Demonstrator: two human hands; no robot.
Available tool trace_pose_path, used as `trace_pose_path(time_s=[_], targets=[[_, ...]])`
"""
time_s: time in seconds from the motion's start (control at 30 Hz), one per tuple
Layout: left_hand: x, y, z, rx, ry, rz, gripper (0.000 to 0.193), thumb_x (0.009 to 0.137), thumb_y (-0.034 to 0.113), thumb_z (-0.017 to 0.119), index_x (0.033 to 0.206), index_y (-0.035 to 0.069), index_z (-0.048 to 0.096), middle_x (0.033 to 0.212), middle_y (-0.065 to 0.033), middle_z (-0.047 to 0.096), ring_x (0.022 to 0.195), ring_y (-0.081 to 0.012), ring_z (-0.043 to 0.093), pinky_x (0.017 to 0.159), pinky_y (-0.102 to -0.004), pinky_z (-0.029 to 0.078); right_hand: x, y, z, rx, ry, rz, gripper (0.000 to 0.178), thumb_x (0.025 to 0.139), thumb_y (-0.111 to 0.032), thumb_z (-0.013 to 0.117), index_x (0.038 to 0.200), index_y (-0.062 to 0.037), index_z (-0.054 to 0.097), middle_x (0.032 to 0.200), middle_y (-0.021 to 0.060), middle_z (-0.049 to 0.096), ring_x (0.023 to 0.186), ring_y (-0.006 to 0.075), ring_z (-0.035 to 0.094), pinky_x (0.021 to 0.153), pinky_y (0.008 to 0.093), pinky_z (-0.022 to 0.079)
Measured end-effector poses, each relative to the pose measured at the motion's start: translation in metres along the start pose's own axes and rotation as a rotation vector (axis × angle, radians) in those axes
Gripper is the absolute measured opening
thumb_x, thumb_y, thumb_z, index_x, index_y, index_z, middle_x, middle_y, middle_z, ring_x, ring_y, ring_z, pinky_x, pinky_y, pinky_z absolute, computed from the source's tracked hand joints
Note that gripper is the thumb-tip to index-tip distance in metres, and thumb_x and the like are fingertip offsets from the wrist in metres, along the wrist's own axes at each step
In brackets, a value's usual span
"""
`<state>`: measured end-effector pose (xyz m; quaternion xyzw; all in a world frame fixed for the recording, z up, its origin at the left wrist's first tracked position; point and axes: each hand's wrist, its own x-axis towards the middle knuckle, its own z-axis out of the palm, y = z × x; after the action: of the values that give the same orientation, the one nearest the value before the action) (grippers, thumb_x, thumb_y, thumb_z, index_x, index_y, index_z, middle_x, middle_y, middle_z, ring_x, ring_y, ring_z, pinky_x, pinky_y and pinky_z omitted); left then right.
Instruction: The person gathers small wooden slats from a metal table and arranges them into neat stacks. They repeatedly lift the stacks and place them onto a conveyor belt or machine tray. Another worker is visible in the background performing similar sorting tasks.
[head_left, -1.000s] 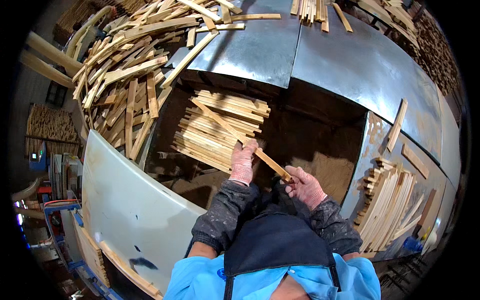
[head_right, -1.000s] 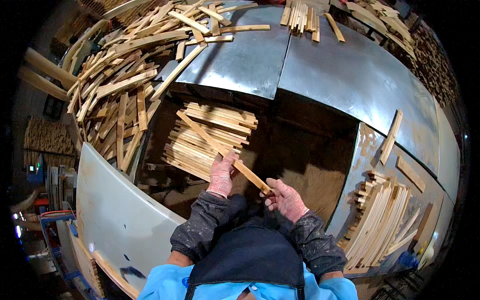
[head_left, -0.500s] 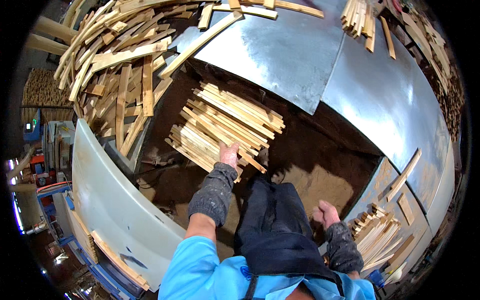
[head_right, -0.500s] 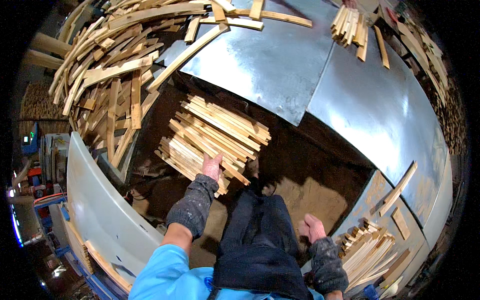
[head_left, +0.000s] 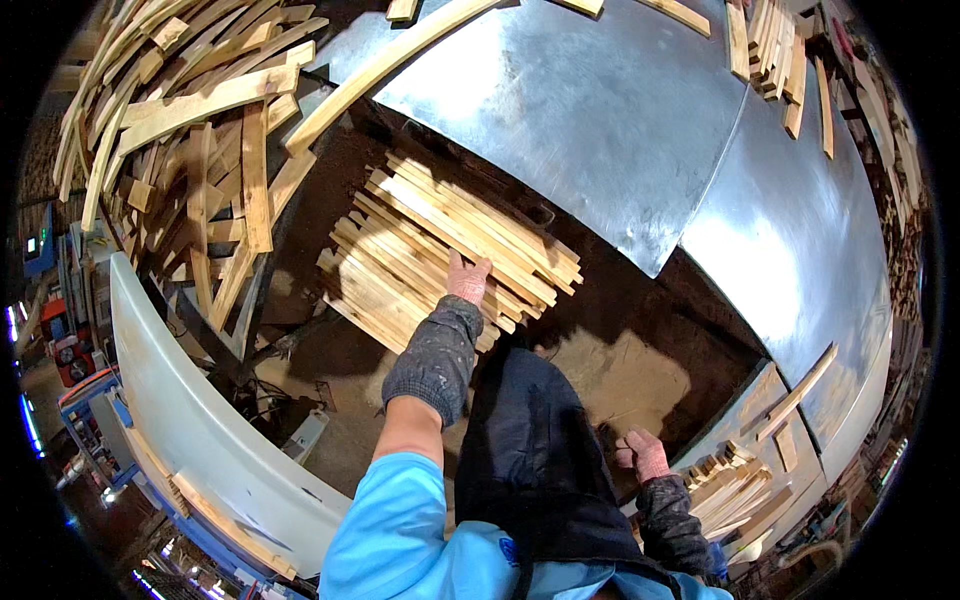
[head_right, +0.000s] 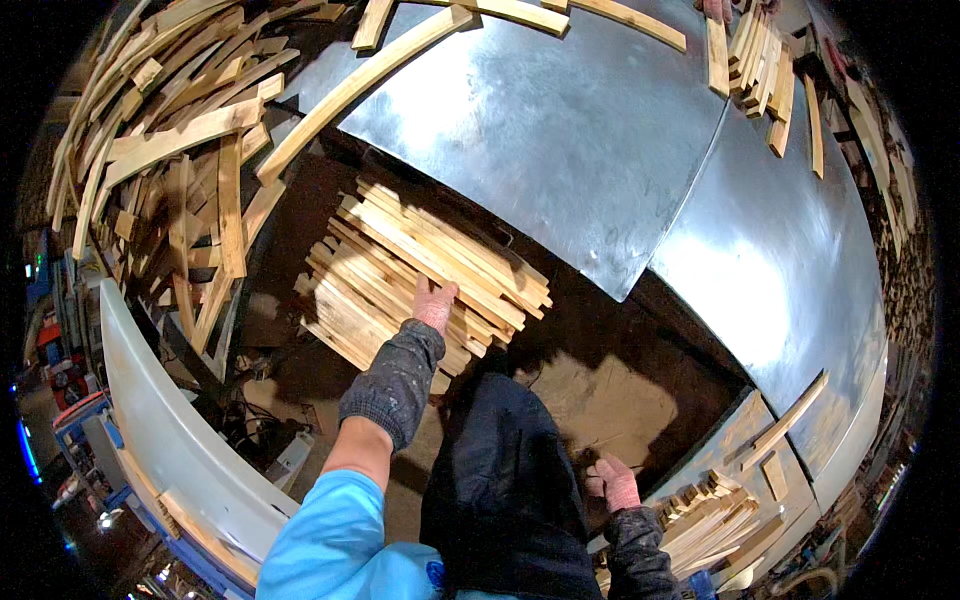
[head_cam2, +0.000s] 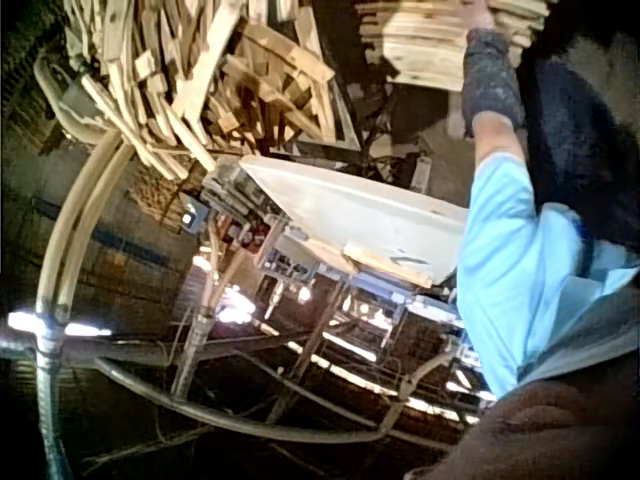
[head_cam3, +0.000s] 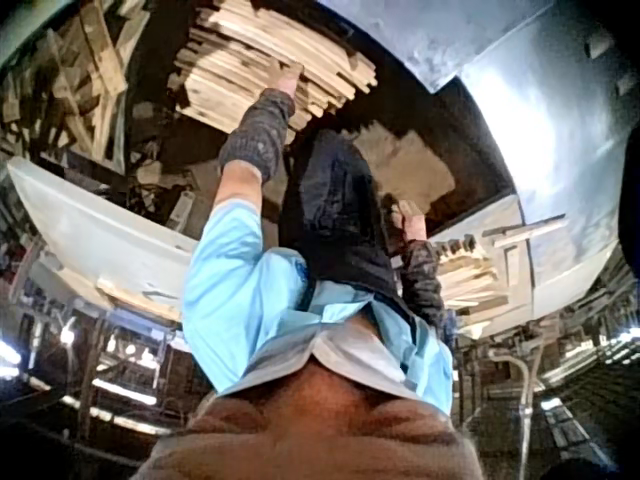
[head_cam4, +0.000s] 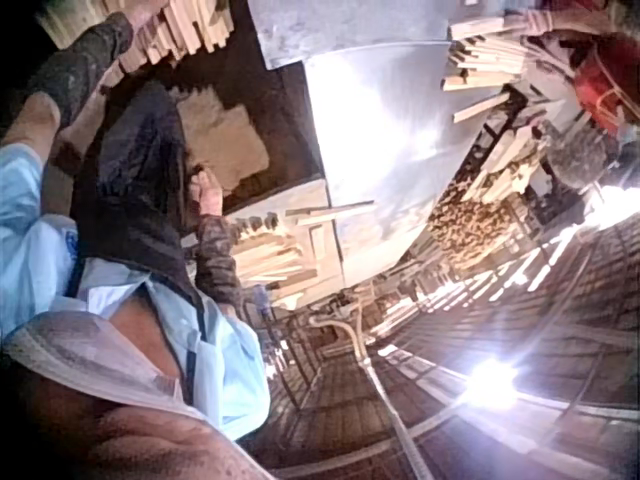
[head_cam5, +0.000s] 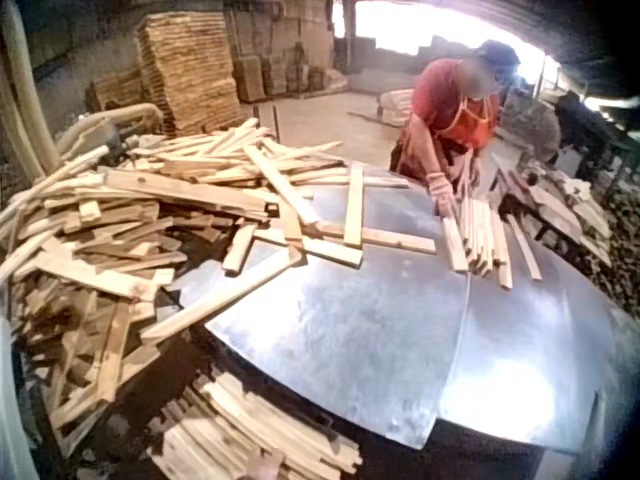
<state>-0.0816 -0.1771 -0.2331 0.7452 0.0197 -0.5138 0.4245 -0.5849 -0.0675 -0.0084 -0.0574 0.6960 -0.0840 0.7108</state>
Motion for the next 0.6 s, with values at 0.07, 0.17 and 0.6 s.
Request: trace_pose_path(time_s=[0.07,0.17,0.6], targets=[[-0.014,0.029,0.008,-0.018,0.006,-0.095,0.103,0.094,0.020,0.075,0.171,-0.005,0.011,0.172,-0.0324,0.029,0.153,-0.0433,0.042,0.123,-0.0455,0.042,-0.005,-0.020,0.037,-0.047,0.021,-0.048,0.017,0.106,-0.019,0.062,0.091,-0.0148,0.054,0.081,0.0004,0.057,0.066,0.0123,0.051,0.059,0.0285,0.040],[0.005,0.010,-0.003,-0.147,-0.121,-0.180,0.090,0.097,0.025,0.076,0.167,-0.004,0.027,0.154,-0.0272,0.051,0.131,-0.0374,0.057,0.109,-0.0539,0.051,0.010,0.002,0.020,-0.369,-0.076,-0.207,0.031,0.107,-0.025,0.065,0.131,-0.0050,0.063,0.103,0.0053,0.071,0.086,0.0184,0.065,0.075,0.0316,0.053],[-0.017,0.045,0.002,-0.200,-0.142,-0.318,0.108,0.104,0.016,0.069,0.174,0.022,-0.013,0.166,-0.0219,0.035,0.142,-0.0470,0.048,0.121,-0.0579,0.044,0.053,0.052,-0.038,0.105,-0.140,-0.001,0.030,0.107,-0.026,0.068,0.120,0.0010,0.065,0.107,0.0054,0.066,0.093,0.0200,0.065,0.074,0.0367,0.053]])
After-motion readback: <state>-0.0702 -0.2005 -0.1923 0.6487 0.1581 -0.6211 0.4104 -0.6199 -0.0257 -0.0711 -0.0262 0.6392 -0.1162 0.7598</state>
